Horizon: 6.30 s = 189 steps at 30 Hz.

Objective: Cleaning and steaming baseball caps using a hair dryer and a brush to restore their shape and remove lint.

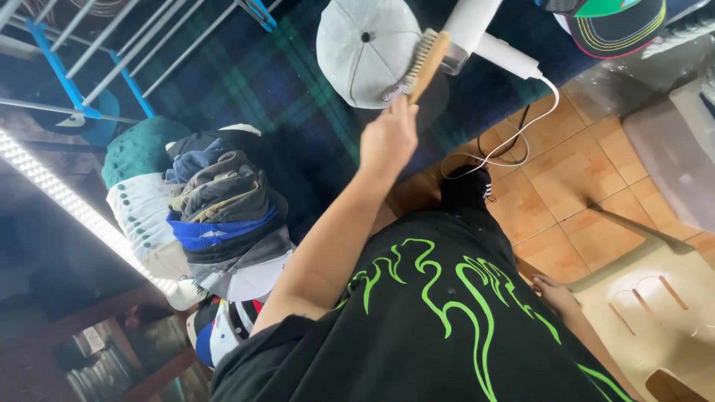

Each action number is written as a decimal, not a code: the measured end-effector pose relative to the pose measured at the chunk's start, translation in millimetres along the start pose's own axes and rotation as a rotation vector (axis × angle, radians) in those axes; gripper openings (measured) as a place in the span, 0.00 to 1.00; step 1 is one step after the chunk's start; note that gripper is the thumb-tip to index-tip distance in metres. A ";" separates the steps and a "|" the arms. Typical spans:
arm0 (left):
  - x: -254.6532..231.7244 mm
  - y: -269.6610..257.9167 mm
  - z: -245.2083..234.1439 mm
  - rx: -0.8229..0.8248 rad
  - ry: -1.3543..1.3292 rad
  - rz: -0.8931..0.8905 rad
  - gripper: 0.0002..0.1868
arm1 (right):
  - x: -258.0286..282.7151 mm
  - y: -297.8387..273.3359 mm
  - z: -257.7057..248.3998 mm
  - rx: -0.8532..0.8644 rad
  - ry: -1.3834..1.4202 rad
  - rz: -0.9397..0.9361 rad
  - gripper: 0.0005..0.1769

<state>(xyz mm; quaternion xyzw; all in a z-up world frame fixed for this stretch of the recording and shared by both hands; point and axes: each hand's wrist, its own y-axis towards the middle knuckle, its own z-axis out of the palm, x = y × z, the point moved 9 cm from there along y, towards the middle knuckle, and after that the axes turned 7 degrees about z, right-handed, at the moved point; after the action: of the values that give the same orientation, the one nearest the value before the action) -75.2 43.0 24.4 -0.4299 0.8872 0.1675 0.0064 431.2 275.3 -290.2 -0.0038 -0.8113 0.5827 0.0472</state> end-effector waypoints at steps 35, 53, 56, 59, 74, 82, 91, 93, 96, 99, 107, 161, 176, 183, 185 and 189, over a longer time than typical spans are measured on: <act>71.2 -47.6 -35.9 0.134 -0.169 0.213 0.14 | 34.9 -23.4 -59.6 0.036 0.186 0.065 0.24; 128.7 -58.3 -28.0 0.272 -0.073 0.339 0.13 | 57.4 -25.8 -63.0 0.023 0.111 0.037 0.27; 120.7 -40.9 -76.7 0.078 -0.072 0.373 0.08 | 66.5 -22.6 -53.5 0.030 0.158 0.026 0.27; 107.1 -31.1 -114.7 -0.003 -0.331 0.315 0.09 | 77.0 -25.3 -43.6 0.042 0.198 0.021 0.24; 180.4 -21.0 -117.6 -0.105 -0.512 0.112 0.13 | 99.8 -19.6 -23.6 0.077 0.146 -0.028 0.23; 130.0 0.9 -94.1 0.016 -0.501 -0.134 0.12 | 79.3 -13.6 -83.8 -0.015 0.033 0.045 0.25; 136.7 0.8 -90.2 -0.087 -0.720 -0.456 0.08 | 137.2 42.2 -122.5 -0.039 -0.341 -0.261 0.31; 143.5 5.6 -104.4 -0.099 -0.651 -0.520 0.10 | 170.0 28.9 -135.7 -0.017 -0.439 -0.315 0.35; 126.7 11.7 -129.4 -0.023 -0.539 -0.711 0.17 | 193.3 2.2 -162.8 0.057 -0.044 -0.096 0.27; 110.6 25.1 -107.2 0.115 -0.633 -0.587 0.16 | 206.7 18.3 -187.1 0.056 -0.025 -0.111 0.24; 88.2 60.8 -125.4 0.156 -0.431 -0.706 0.17 | 176.1 104.1 -245.6 0.073 -0.048 -0.081 0.17; -41.6 28.6 4.2 0.229 0.048 -0.612 0.16 | 608.0 -261.7 -24.5 0.343 -0.273 -1.289 0.33; -23.4 -8.3 23.6 0.405 -0.311 -0.528 0.18 | 644.7 -375.0 108.8 -0.119 -1.162 -1.669 0.33; -3.3 -34.9 33.5 0.211 -0.322 -0.370 0.12 | 639.2 -373.3 117.9 -0.288 -1.187 -1.592 0.38; 8.4 -41.7 -9.9 -0.001 -0.090 -0.263 0.15 | 638.9 -373.6 118.4 -0.288 -1.159 -1.624 0.39; 33.2 -60.9 -16.6 -0.091 -0.223 -0.192 0.11 | 634.2 -379.0 116.7 -0.352 -1.105 -1.679 0.35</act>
<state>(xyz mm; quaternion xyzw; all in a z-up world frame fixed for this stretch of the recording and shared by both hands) -47.4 -22.3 17.1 -0.4914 0.8273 0.2528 0.1013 -191.1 82.2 77.1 0.8288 -0.5347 0.1542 0.0582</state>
